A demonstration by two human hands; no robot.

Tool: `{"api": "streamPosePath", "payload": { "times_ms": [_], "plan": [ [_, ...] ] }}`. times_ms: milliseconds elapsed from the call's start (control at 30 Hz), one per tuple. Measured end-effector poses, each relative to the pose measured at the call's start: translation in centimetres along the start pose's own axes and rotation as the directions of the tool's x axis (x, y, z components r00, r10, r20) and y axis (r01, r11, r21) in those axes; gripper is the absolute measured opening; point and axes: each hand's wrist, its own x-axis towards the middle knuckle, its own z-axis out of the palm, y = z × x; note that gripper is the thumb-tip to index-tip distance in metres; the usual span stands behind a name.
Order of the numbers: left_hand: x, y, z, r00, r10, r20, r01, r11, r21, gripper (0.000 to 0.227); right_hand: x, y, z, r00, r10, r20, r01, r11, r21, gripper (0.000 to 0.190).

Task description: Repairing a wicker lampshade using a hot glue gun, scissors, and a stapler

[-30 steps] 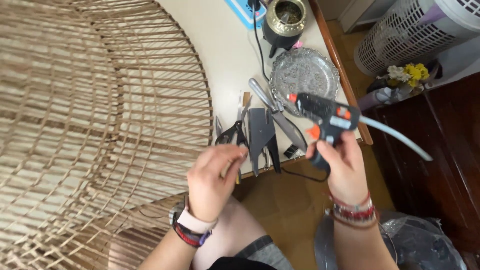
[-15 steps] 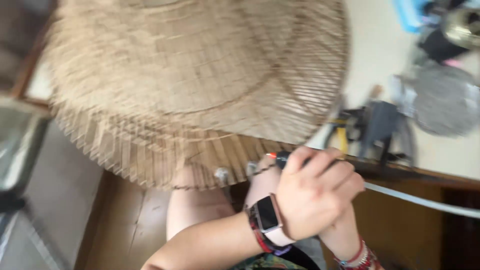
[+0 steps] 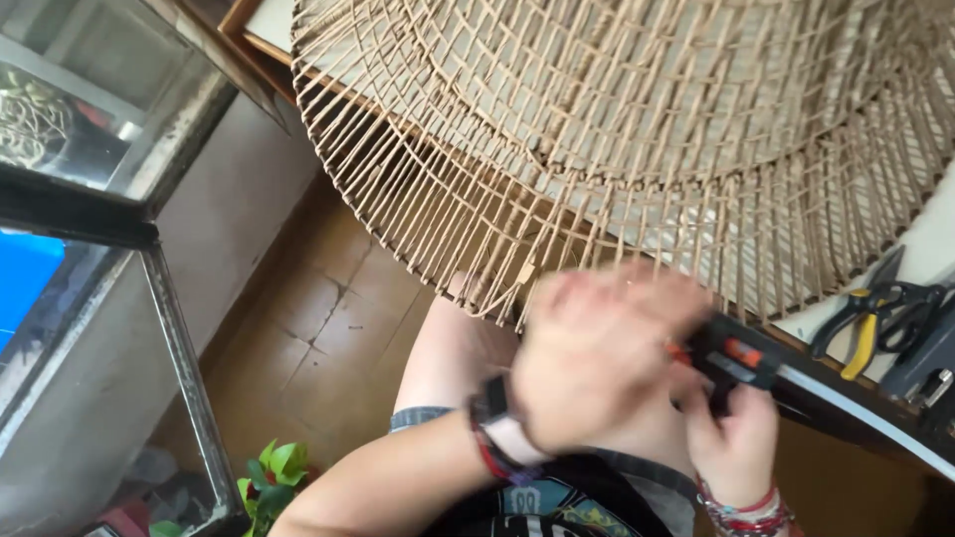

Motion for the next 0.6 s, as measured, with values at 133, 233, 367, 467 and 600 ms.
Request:
{"api": "streamPosePath", "payload": {
  "times_ms": [133, 233, 367, 467, 600],
  "plan": [
    [-4.3, -7.3, -0.7, 0.963, -0.265, -0.056, 0.268, 0.961, 0.071, 0.04, 6.7, -3.3, 1.7, 0.999, 0.024, 0.029, -0.027, 0.996, 0.088, 0.018],
    [-5.7, -8.8, -1.0, 0.95, -0.313, 0.005, 0.307, 0.934, 0.185, 0.023, 7.3, -2.6, 2.6, 0.994, 0.037, 0.103, -0.063, 0.961, 0.271, 0.01],
    [-6.7, -10.0, 1.7, 0.95, -0.299, -0.091, 0.306, 0.95, 0.066, 0.022, 8.4, -1.7, 3.6, 0.975, 0.086, 0.207, -0.172, 0.881, 0.44, 0.021],
    [-6.1, -9.4, 1.2, 0.849, -0.526, 0.062, 0.527, 0.831, -0.178, 0.032, 8.9, -2.3, 3.7, 0.97, 0.045, 0.24, -0.136, 0.916, 0.378, 0.013],
    [-6.0, -9.5, 1.3, 0.702, -0.681, 0.209, 0.672, 0.537, -0.51, 0.033, 9.8, -3.2, 4.0, 0.961, -0.001, 0.275, -0.091, 0.942, 0.322, 0.016]
  ]
}}
